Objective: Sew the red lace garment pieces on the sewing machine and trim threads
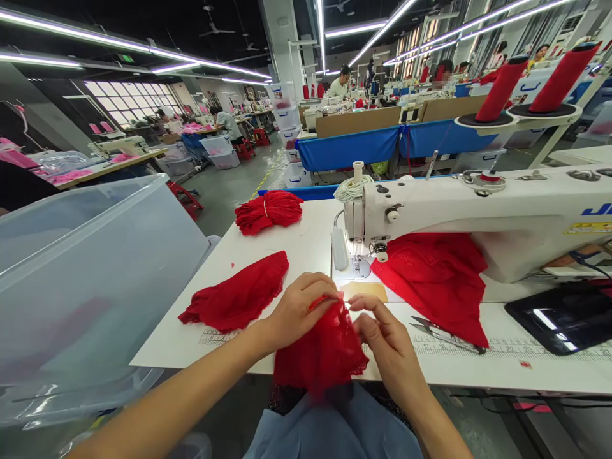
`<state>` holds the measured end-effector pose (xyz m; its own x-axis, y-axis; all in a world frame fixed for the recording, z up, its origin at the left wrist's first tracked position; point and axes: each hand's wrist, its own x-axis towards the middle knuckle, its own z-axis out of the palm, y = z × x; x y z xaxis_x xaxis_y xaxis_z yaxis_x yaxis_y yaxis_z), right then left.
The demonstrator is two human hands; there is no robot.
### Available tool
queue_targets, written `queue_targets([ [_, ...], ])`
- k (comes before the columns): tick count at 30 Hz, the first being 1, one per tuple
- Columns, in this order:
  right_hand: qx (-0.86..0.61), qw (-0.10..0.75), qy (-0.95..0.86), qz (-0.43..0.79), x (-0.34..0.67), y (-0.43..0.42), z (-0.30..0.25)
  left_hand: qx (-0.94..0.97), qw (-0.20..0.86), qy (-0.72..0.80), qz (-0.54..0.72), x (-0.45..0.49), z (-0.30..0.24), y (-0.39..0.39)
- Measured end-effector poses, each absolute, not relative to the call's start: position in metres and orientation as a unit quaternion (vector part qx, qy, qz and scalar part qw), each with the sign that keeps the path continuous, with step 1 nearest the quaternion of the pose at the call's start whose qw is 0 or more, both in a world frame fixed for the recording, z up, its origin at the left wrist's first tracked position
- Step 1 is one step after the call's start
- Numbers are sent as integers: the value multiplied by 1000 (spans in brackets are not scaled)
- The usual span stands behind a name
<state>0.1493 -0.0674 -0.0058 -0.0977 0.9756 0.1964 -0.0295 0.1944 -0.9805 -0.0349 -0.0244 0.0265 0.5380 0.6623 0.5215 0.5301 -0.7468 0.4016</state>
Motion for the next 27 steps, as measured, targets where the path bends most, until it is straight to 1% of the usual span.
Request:
queue_targets([
  [2,-389,531,-543,522,145,-67,-9,869,77,313,375,-35,26,-30],
  [3,-379,534,-546,523,142,-67,-10,869,56,301,390,-36,25,-32],
  [6,-372,541,-587,474,135,-67,-7,860,-8,278,427,-36,22,-37],
  [8,-391,555,-604,417,131,-68,-2,851,-23,272,448,-37,20,-38],
  [11,-414,578,-604,360,129,-70,6,838,-4,280,469,-37,20,-40],
  [20,-379,634,-605,297,125,-66,9,808,126,274,507,-34,28,-43],
  [23,-381,641,-602,287,124,-67,8,814,133,273,495,-33,29,-42],
  [27,-396,655,-583,272,123,-68,6,812,109,287,497,-34,31,-40],
])
